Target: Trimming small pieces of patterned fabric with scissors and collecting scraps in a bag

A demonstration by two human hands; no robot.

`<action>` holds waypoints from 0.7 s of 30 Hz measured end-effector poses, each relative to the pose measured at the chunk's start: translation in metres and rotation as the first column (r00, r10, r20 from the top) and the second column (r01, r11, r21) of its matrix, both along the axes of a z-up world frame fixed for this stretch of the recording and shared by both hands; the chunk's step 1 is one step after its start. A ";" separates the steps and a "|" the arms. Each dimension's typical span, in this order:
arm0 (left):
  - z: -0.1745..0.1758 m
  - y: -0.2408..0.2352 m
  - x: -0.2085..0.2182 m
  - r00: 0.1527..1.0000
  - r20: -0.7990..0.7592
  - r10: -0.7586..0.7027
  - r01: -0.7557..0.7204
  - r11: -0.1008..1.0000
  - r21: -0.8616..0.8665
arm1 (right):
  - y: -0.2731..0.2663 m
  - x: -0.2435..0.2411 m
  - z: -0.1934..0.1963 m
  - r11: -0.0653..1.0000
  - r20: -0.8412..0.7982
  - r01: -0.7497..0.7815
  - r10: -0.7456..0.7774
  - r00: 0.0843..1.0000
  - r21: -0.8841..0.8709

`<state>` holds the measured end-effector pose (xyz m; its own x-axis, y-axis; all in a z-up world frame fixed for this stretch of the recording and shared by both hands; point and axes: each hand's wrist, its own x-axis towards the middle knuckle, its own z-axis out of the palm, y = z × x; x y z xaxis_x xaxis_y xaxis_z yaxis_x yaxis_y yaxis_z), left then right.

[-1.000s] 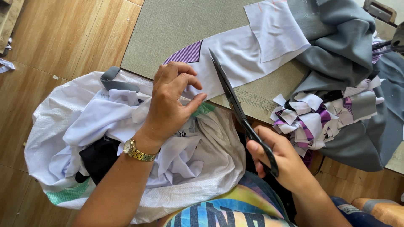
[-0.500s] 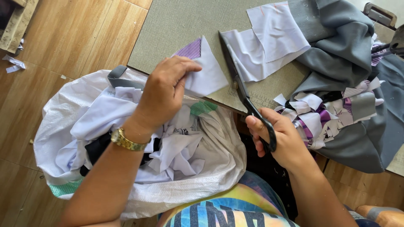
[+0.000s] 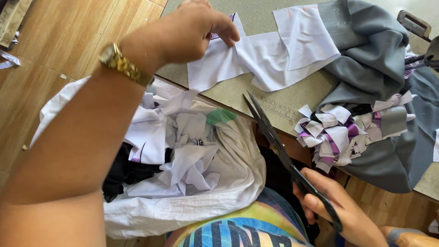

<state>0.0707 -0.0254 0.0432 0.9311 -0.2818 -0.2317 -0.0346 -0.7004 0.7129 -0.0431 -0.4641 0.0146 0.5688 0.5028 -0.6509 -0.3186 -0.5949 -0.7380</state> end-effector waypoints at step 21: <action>-0.082 0.016 0.088 0.992 -0.079 -0.098 0.092 0.993 -0.080 | 0.096 0.019 -0.035 0.980 0.139 -0.141 0.121 0.983 0.140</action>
<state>0.1584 -0.0098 -0.0391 0.8778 -0.3877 -0.2814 -0.0368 -0.6403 0.7673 -0.0246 -0.3680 -0.0200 0.5659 0.6642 -0.4884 -0.1414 -0.5054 -0.8512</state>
